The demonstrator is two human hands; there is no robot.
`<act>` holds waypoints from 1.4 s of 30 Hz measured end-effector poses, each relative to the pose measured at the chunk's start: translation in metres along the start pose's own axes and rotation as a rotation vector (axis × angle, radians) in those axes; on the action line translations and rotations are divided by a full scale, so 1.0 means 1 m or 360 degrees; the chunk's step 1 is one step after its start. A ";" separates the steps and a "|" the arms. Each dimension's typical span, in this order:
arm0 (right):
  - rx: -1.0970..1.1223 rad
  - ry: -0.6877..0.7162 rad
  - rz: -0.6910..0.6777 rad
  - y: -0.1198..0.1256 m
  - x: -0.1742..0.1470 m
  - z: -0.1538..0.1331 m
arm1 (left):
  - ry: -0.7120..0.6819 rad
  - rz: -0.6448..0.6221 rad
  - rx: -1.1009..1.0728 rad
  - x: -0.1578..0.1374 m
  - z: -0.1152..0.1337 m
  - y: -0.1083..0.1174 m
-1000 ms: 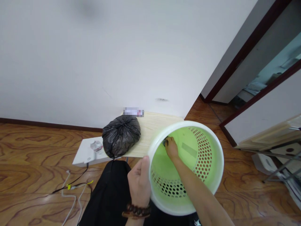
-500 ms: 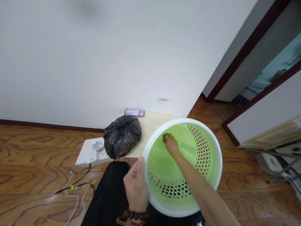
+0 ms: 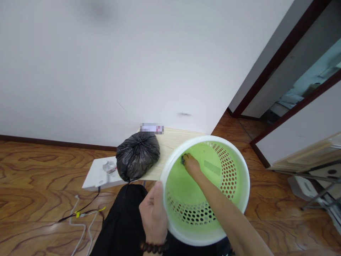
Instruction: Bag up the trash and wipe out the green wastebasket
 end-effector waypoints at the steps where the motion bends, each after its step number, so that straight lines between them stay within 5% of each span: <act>1: -0.0012 -0.0118 0.0034 0.002 0.000 0.008 | 0.0004 0.0009 -0.0009 0.000 -0.001 0.001; 3: -0.0019 -0.0112 0.0034 0.000 0.001 0.010 | 0.0013 0.0016 -0.0042 -0.001 -0.002 0.001; 6: -0.0010 0.0279 -0.0075 -0.008 -0.003 -0.011 | 0.0010 0.0007 -0.0084 -0.003 -0.001 -0.001; 11: -0.0044 -0.0066 0.0051 -0.003 -0.005 0.002 | 0.0022 0.0041 -0.0081 -0.005 0.002 -0.003; 16: 0.0068 0.0325 0.0023 -0.008 -0.008 -0.022 | 0.0041 0.0036 -0.0095 -0.007 0.002 -0.005; 21: 0.0478 -0.0498 0.0453 0.004 0.003 0.021 | 0.0052 0.0110 -0.0020 -0.007 0.009 -0.002; 24: 0.0725 -0.0765 0.0689 0.006 0.003 0.028 | 0.0053 0.0181 0.0013 -0.009 0.014 -0.001; 27: 0.0697 -0.0486 0.0646 0.005 0.005 0.007 | 0.0069 0.0209 0.0003 -0.010 0.014 -0.005; 30: 0.0466 0.0368 0.0288 -0.004 0.001 -0.040 | 0.0060 0.0189 -0.0071 -0.011 0.012 -0.009; 32: 0.0319 0.0726 0.0128 -0.009 -0.007 -0.055 | 0.0045 0.0156 -0.0090 -0.011 0.011 -0.010; 33: 0.0274 0.0699 0.0128 -0.008 -0.006 -0.053 | 0.0040 0.0137 -0.0077 -0.010 0.011 -0.009; 37: 0.0250 -0.0173 0.0389 0.012 0.007 -0.008 | 0.0037 0.0090 0.0009 -0.008 0.013 -0.007; 38: 0.0253 -0.0225 0.0391 0.014 0.008 -0.006 | 0.0044 0.0088 0.0014 -0.008 0.014 -0.006; 42: 0.0210 0.0383 0.0149 0.013 0.014 -0.035 | 0.0058 0.0131 -0.0002 -0.008 0.017 -0.006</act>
Point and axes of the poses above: each hand's wrist, its own x-axis towards the middle knuckle, its own y-axis out of the back of the hand, z = x × y, the point moved 8 cm from there along x, towards the middle knuckle, and after that the axes turned 9 degrees about -x, right-handed, at the moved point
